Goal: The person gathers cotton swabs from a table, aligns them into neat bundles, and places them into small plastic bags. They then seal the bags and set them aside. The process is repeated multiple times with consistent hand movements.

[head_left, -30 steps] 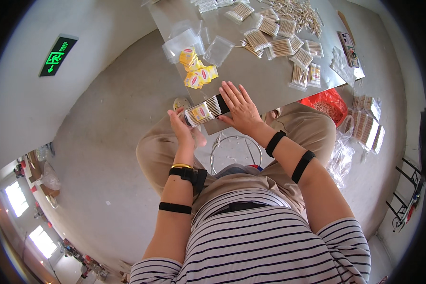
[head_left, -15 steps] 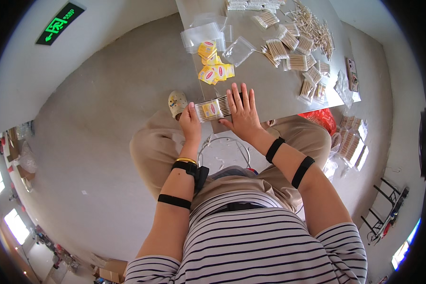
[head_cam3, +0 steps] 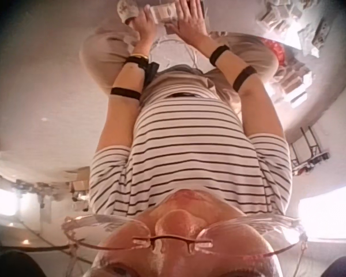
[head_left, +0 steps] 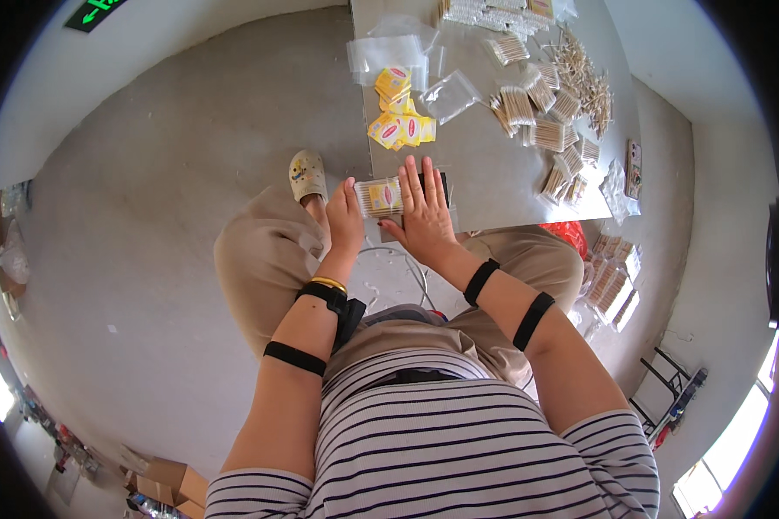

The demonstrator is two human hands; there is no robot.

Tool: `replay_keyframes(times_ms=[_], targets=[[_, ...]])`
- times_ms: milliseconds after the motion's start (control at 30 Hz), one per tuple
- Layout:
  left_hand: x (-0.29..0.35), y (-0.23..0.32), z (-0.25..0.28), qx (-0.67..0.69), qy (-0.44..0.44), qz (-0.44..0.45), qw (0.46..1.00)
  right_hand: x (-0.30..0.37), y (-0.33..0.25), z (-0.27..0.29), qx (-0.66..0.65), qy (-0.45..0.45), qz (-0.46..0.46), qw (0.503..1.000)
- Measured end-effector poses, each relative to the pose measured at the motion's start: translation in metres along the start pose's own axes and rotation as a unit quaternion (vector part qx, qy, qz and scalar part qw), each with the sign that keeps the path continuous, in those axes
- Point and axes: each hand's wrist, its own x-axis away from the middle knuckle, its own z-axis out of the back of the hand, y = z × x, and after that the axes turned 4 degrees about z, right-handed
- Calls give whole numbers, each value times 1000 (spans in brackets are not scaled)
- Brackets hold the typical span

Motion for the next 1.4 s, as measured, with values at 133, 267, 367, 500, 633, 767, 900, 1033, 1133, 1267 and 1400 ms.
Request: replay_keyframes(times_ms=[133,267,367,500,633,767,900,1033,1133,1267,1400], targets=[[-3,-25,-5,1,37,-5,999,-1,1,-3,-16,15,-3,1000],[-4,-51,6,133,96,110,980,-2,2,0,-11,21,5,1000],[3,-16,20,163,161,148,962,3,14,4,-75,51,-2,996],[-7,-29,48,177,204,130,954,-3,45,27,-142,155,-65,975],[2,50,48,166,95,52,980,-8,112,49,-103,228,-166,954],[15,103,13,74,-24,-61,995,-18,148,58,-34,204,-215,954],[16,130,-48,-46,-153,-245,956,-23,163,63,-28,214,-233,948],[-7,135,-99,-165,-235,-317,904,-21,177,63,-20,243,-249,937],[-34,141,-135,-250,-177,-358,882,-18,185,63,6,245,-256,935],[-69,161,-168,-317,-176,-412,836,-13,198,68,-34,251,-242,937],[-98,173,-184,-365,-175,-478,780,-15,203,70,-51,243,-237,939]])
